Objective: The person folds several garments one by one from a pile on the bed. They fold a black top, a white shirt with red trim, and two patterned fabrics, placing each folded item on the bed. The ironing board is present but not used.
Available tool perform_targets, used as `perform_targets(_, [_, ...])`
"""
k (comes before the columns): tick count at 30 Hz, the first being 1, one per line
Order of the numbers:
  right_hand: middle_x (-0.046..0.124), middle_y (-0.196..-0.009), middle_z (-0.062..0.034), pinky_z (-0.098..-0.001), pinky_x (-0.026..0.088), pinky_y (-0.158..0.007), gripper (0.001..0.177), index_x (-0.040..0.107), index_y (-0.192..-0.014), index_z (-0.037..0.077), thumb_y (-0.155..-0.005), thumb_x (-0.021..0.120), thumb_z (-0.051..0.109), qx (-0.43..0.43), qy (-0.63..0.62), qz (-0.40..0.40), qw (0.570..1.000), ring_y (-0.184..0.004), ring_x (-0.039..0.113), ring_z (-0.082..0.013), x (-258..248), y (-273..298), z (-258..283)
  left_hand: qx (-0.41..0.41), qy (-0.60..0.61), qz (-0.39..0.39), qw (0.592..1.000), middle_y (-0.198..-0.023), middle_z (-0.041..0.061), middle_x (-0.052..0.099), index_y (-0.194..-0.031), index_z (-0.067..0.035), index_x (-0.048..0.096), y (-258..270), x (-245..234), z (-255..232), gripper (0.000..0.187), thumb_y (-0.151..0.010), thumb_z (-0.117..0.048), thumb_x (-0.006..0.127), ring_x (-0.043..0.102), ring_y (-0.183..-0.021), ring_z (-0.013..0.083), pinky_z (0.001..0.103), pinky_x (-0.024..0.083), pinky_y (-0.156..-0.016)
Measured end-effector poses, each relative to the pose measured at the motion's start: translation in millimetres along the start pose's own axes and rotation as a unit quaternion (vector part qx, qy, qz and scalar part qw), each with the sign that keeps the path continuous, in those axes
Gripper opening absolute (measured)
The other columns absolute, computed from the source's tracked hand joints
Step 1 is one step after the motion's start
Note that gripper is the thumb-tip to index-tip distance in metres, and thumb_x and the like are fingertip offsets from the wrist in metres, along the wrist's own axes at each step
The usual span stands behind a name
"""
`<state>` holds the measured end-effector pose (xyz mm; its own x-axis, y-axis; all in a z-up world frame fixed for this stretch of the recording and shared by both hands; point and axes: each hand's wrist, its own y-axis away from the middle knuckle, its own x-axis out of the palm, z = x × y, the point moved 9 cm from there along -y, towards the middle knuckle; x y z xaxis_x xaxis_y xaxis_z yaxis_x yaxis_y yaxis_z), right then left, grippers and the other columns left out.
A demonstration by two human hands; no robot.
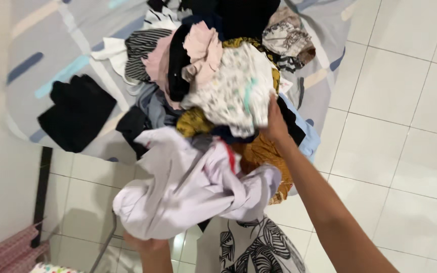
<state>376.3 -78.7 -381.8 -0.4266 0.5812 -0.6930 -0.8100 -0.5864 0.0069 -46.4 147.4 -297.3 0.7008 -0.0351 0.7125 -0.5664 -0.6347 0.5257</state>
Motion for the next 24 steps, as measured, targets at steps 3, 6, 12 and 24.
perform_targets(3, [0.06,-0.138,-0.023,-0.0425,0.048,-0.108,0.09,0.039,-0.149,0.002,-0.07,0.082,0.004,0.156,-0.085,-0.086,0.98,-0.127,0.061,-0.0358,13,88,4,0.003,-0.01,-0.014,1.0,-0.141,0.016,0.058,-0.145,-0.001,0.047,11,-2,-17,0.052,-0.099,-0.021,0.059,0.057,-0.129,0.0315,0.05,0.044,-0.11])
perform_targets(6, [0.067,-0.13,-0.0215,-0.0496,0.056,-0.088,0.074,0.044,-0.15,-0.001,-0.088,0.066,0.035,0.313,-0.375,-0.033,0.872,-0.111,0.065,-0.0418,94,187,37,-0.05,-0.032,-0.006,0.998,-0.137,0.016,0.061,-0.143,-0.001,0.05,38,-9,-1,0.049,-0.1,-0.024,0.058,0.058,-0.126,0.0315,0.049,0.045,-0.108])
perform_targets(12, [0.067,-0.132,-0.0167,-0.041,0.058,-0.094,0.057,0.053,-0.142,0.006,-0.095,0.053,0.039,0.451,-0.589,0.201,0.64,-0.115,0.068,-0.0312,204,266,135,-0.16,-0.183,0.019,0.97,-0.129,0.016,0.066,-0.137,-0.001,0.057,103,-72,-4,0.045,-0.101,-0.028,0.057,0.061,-0.12,0.0315,0.047,0.047,-0.104])
perform_targets(24, [0.076,-0.109,-0.0117,-0.0407,0.059,-0.086,0.034,0.071,-0.116,0.005,-0.083,0.077,0.01,0.076,-0.301,-0.053,0.949,-0.098,0.072,-0.0221,-54,331,275,0.084,-0.622,0.14,0.765,-0.119,0.011,0.075,-0.126,-0.004,0.071,122,-14,-141,0.047,-0.104,-0.041,0.052,0.067,-0.113,0.0251,0.041,0.05,-0.1])
